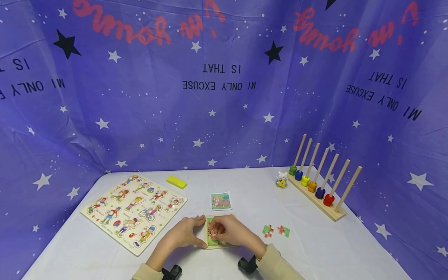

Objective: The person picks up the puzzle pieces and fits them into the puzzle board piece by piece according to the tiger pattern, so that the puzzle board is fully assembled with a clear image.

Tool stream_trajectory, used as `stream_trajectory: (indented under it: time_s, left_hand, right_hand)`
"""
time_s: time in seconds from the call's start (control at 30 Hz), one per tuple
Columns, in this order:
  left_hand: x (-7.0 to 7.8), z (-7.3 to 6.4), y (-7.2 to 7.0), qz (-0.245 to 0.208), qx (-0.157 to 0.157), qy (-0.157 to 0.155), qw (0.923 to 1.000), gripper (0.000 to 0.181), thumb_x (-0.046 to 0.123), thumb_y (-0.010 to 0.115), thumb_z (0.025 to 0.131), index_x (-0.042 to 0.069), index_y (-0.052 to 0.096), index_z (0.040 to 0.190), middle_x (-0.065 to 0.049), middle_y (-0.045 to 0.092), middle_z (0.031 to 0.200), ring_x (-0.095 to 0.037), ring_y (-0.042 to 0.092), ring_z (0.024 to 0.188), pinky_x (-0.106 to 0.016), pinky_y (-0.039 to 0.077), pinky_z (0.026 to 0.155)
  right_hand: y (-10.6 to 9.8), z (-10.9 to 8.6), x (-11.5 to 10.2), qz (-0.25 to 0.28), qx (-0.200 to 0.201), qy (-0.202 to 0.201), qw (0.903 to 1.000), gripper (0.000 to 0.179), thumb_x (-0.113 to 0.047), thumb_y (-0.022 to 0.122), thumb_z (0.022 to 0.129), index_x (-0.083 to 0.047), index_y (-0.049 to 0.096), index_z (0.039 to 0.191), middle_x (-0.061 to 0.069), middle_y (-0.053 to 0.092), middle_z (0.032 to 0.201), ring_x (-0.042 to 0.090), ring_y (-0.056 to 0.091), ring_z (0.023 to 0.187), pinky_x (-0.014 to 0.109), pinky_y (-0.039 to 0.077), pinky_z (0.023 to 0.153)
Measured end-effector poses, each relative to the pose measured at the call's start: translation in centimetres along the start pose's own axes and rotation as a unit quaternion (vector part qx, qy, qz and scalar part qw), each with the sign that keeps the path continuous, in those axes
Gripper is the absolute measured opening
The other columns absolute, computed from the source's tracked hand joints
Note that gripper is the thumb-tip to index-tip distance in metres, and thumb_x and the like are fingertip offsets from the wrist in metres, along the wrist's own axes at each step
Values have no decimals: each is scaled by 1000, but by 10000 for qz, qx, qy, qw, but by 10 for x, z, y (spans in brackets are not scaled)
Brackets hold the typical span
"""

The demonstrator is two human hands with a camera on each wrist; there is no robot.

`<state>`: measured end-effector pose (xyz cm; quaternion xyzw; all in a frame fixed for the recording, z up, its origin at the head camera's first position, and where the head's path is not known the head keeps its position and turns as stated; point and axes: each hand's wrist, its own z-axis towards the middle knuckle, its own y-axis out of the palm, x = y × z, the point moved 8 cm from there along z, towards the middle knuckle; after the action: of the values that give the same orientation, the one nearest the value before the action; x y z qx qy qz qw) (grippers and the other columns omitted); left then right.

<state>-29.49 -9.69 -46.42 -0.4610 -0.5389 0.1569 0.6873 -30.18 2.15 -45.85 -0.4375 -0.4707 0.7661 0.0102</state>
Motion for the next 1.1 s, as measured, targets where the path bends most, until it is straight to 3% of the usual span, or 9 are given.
stream_trajectory:
  time_s: [0.37,0.83,1.1]
  left_hand:
    - [0,0,-1,19,39,19,10000,88,35,88,61,-8,54,130,-19,50,139,-43,45,128,-56,34,107]
    - [1,0,-1,-19,6,-21,10000,88,35,88,62,-7,54,131,-18,50,140,-43,44,128,-57,34,107]
    - [-1,1,0,-38,-5,-18,10000,87,34,88,62,-7,54,130,-18,50,140,-43,44,128,-57,33,107]
  right_hand:
    - [-7,-1,-3,-766,-97,-260,9967,20,-1,77,78,-10,74,96,-9,61,80,-2,54,70,11,47,63]
    - [-3,-2,-1,-840,-257,-457,9951,31,9,71,77,-8,76,103,-8,66,85,-2,55,74,9,48,66]
    - [-1,-1,3,-764,-282,-335,9961,36,13,68,77,-8,75,106,-8,66,85,-2,55,75,10,48,66]
